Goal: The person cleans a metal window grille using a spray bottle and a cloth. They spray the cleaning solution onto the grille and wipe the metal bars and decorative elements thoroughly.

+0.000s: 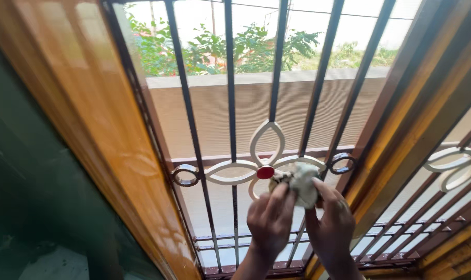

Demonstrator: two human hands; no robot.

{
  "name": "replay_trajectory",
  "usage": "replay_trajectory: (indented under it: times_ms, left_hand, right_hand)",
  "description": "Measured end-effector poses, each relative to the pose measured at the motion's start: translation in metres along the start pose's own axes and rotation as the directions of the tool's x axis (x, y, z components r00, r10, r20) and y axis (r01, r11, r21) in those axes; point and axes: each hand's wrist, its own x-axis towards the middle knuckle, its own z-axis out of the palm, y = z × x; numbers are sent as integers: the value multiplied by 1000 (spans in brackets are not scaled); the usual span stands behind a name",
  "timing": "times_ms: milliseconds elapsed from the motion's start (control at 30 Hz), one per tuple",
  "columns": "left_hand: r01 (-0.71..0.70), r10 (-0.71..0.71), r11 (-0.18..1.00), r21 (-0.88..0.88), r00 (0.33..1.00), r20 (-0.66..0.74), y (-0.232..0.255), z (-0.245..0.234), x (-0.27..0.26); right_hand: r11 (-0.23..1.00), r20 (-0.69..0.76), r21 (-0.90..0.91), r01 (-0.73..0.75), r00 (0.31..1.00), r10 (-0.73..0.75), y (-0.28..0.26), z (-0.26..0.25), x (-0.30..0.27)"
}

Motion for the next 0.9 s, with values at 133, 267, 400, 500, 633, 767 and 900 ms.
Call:
replay_trajectory:
  times_ms: [133,267,400,500,633,767,900]
  left_hand:
    - [-74,60,989,131,992,110,-3,10,-14]
    - [20,-33,996,84,987,156,13,7,-35]
    - [-131,141,988,83,981,-131,30,-2,27]
    - [-254,255,964,79,967,-3,35,-1,83]
    - [-322,273,909,265,940,206,42,2,108]
    - [-394,348,834,386,919,186,46,-4,114]
    - [-352,457,738,575,888,-43,40,10,184]
  right_hand:
    - [979,232,-192,-63,967,108,17,16,-14]
    - [990,252,101,-93,966,65,11,-7,-13]
    - [994,-18,-72,82,996,-84,-11,-47,38]
    - [976,-50,-208,58,996,-70,-8,-64,85]
    - [974,44,-195,120,993,-113,-15,-60,96]
    - [957,-21,-223,187,980,-197,-13,-62,103]
    - [906,-113,-304,294,933,-341,-21,-71,178]
